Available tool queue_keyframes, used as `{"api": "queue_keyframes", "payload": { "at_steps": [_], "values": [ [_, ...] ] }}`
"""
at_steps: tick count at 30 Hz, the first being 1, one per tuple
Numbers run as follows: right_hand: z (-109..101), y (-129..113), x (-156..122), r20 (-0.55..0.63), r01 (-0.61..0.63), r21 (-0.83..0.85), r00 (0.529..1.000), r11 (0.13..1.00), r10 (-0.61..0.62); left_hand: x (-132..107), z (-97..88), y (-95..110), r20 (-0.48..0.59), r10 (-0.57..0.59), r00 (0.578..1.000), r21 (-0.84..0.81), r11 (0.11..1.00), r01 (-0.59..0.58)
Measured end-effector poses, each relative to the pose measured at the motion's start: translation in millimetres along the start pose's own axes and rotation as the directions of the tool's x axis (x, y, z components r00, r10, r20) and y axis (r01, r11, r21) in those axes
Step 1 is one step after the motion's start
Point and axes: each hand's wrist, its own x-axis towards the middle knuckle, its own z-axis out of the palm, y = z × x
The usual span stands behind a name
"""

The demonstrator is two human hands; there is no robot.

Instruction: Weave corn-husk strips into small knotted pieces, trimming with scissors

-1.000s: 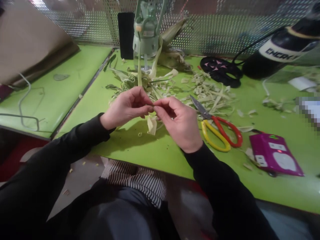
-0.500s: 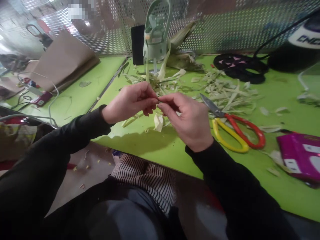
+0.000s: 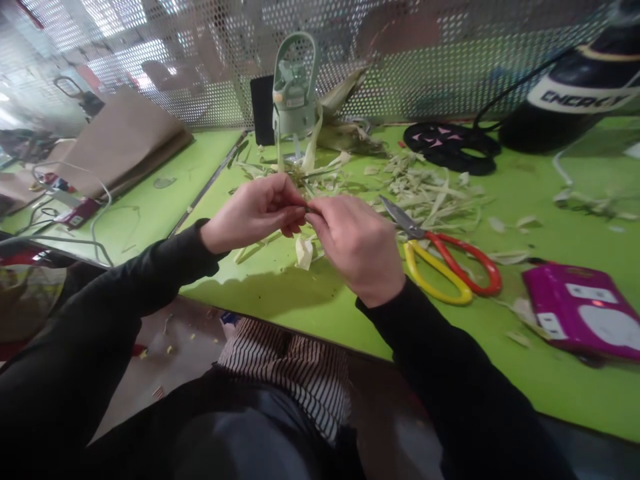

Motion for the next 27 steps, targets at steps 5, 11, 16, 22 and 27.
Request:
{"api": "queue_keyframes", "payload": {
  "at_steps": [5,11,16,22,27],
  "values": [
    [4,2,-1,0.023,-0.045,0.048,0.999,0.998,0.044,-1,2.2,-2,-0.032,-0.012,0.999,0.074,0.997,0.014],
    [4,-3,-2,-0.048,-0.02,0.041,0.999,0.999,0.021,-22,-17.9,3,-0.149,0.195,0.969,0.393,0.911,-0.123],
    [3,2,-2,-0.037,-0.186,0.256,0.979,0.949,0.202,-47,-70.1,-33,-0.301,0.231,0.925,0.65,0.759,0.022],
    [7,6,1,0.157,-0.374,0.52,0.926,0.768,0.345,-55,-84.6,-66,-0.06,-0.048,0.997,0.694,0.716,0.076],
    [14,10,-2,0.211,-0.409,0.508,0.912,0.758,0.351,-39,-67.2,-77,0.09,-0.011,0.996,0.641,0.766,-0.049]
  ]
}}
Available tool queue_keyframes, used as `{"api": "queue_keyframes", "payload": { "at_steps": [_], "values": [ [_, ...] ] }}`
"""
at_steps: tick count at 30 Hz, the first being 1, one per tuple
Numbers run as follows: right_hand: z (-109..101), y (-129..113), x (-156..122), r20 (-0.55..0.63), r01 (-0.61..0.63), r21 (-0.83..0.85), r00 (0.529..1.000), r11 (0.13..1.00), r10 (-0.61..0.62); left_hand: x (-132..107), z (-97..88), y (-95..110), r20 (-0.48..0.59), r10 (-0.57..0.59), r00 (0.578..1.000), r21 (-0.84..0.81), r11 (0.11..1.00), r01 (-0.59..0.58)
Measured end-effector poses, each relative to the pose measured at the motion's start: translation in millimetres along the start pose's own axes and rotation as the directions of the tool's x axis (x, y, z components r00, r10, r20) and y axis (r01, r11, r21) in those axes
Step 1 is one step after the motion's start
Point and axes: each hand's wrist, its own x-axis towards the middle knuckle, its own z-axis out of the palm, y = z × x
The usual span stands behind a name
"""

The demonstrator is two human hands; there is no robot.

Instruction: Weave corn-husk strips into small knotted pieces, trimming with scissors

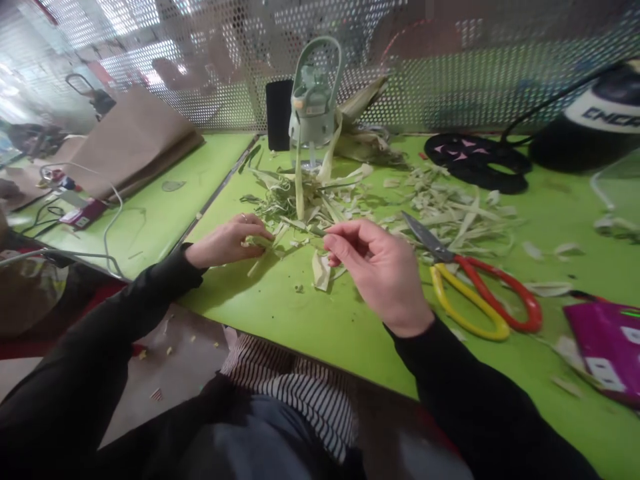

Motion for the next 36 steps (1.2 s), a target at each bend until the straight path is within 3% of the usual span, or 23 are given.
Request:
{"api": "queue_keyframes", "payload": {
  "at_steps": [3,5,9,12,17,20,27,31,36],
  "values": [
    [3,2,-2,0.028,-0.027,0.033,0.999,0.999,0.027,6,3.1,7,-0.002,-0.005,1.0,-0.211,0.978,0.005],
    [5,1,-4,0.029,-0.033,0.063,0.999,0.997,0.031,8,4.0,19,-0.017,-0.046,0.999,-0.405,0.914,0.035],
    [7,-5,-9,-0.015,-0.013,0.092,1.0,0.996,0.014,15,12.0,52,0.082,-0.127,0.988,-0.747,0.649,0.146],
    [7,-7,-13,-0.06,0.037,0.038,0.998,0.999,-0.035,24,22.3,70,0.006,-0.121,0.993,-0.869,0.49,0.065],
    [5,-6,-15,-0.119,0.165,-0.205,0.974,0.965,-0.192,29,32.9,76,-0.079,-0.066,0.995,-0.929,0.367,-0.05],
    [4,-5,-14,-0.118,0.193,-0.267,0.966,0.944,-0.231,28,34.2,70,-0.034,-0.039,0.999,-0.95,0.312,-0.02],
    [5,-7,-14,-0.097,0.196,-0.281,0.968,0.94,-0.231,32,36.5,52,0.084,0.085,0.993,-0.994,0.076,0.078],
    [5,-5,-14,-0.111,0.151,-0.246,0.977,0.957,-0.183,33,37.8,51,0.125,0.052,0.991,-0.991,0.048,0.123],
    [7,-8,-14,-0.085,0.142,-0.27,0.982,0.952,-0.171,32,40.0,54,0.168,-0.003,0.986,-0.979,0.114,0.168]
  ]
}}
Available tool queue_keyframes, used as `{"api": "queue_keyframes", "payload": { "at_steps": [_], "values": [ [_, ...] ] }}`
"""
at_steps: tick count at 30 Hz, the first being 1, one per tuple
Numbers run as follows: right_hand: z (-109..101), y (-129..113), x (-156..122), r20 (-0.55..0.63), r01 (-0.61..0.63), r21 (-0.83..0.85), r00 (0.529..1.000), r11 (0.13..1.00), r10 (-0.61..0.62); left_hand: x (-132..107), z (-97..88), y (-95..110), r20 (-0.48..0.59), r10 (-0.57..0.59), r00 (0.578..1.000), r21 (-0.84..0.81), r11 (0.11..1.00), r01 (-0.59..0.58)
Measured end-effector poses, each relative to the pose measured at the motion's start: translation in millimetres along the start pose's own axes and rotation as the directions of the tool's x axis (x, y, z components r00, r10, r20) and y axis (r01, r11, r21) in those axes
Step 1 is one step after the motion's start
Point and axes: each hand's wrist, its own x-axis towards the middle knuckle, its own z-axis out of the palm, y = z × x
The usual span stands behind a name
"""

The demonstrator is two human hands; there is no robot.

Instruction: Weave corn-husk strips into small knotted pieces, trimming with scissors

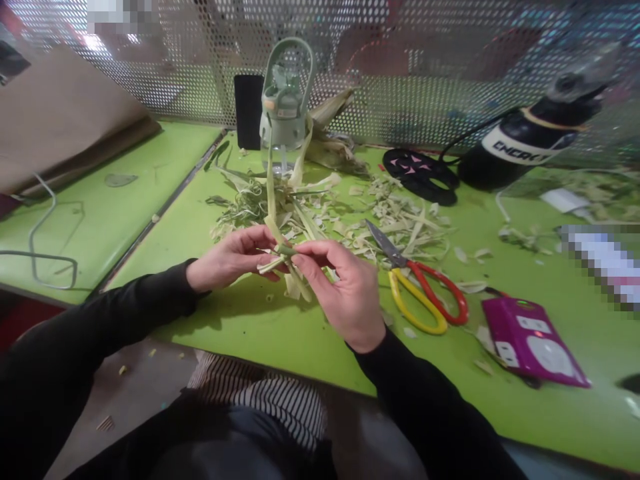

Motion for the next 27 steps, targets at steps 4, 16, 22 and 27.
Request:
{"api": "queue_keyframes", "payload": {
  "at_steps": [4,16,22,27],
  "values": [
    [0,-5,1,-0.001,0.077,-0.094,0.997,0.993,-0.077,-2,2.9,-1,-0.059,0.035,0.998,0.065,0.997,-0.032],
    [0,0,0,0.007,0.219,-0.163,0.975,0.962,-0.221,-4,6.1,2,-0.028,0.016,0.999,0.116,0.993,-0.013],
    [-1,1,1,0.034,0.219,-0.15,0.976,0.964,-0.216,-2,3.2,7,-0.042,0.0,0.999,0.088,0.996,0.004],
    [-2,2,1,0.043,0.259,-0.189,0.966,0.947,-0.256,-3,6.3,4,-0.073,-0.028,0.997,0.067,0.997,0.033]
  ]
}}
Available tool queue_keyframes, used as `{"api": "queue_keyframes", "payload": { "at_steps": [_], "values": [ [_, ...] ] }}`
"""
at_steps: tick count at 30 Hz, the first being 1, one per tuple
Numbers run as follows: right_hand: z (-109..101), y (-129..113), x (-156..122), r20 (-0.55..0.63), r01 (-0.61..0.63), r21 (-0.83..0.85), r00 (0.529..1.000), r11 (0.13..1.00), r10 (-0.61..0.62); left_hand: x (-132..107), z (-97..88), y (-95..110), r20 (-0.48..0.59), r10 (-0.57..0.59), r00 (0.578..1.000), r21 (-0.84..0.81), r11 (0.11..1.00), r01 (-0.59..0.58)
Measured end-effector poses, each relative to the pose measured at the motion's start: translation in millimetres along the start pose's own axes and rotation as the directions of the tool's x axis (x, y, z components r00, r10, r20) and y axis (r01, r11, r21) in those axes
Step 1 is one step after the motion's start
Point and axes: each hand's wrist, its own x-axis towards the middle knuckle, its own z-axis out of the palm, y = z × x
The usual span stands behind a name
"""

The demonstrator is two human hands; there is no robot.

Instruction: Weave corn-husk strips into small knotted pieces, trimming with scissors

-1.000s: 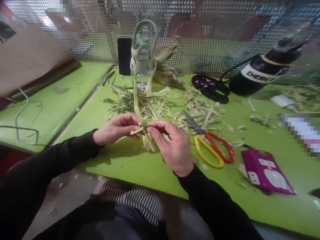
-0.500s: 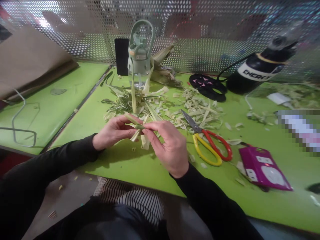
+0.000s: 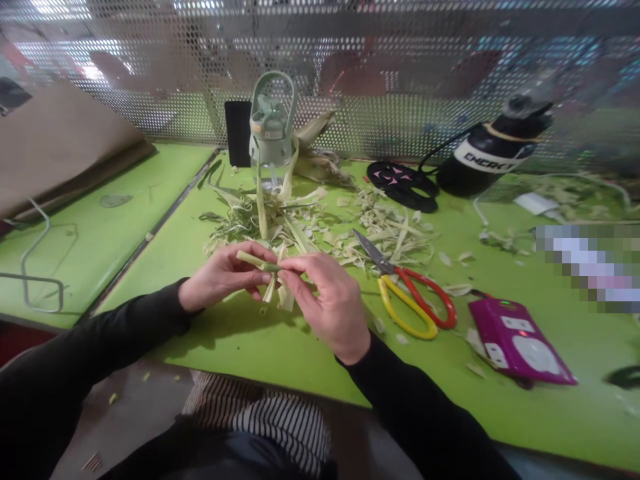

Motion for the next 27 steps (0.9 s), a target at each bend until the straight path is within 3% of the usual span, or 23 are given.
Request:
{"api": "queue_keyframes", "payload": {
  "at_steps": [6,12,16,27],
  "values": [
    [0,-2,-1,-0.057,0.099,-0.141,0.992,0.985,-0.108,-1,6.0,-6,-0.102,0.028,0.994,-0.035,0.999,-0.032],
    [2,-4,-3,-0.062,0.103,-0.139,0.992,0.985,-0.112,-5,16.3,-10,-0.115,0.209,0.971,0.008,0.978,-0.21],
    [1,-6,-2,-0.038,0.147,-0.151,0.987,0.977,-0.154,-6,20.9,-10,-0.122,0.253,0.96,0.059,0.967,-0.248],
    [0,-6,-1,0.0,0.205,-0.136,0.978,0.969,-0.207,-4,18.5,-7,-0.171,0.165,0.971,0.013,0.986,-0.165]
  ]
}}
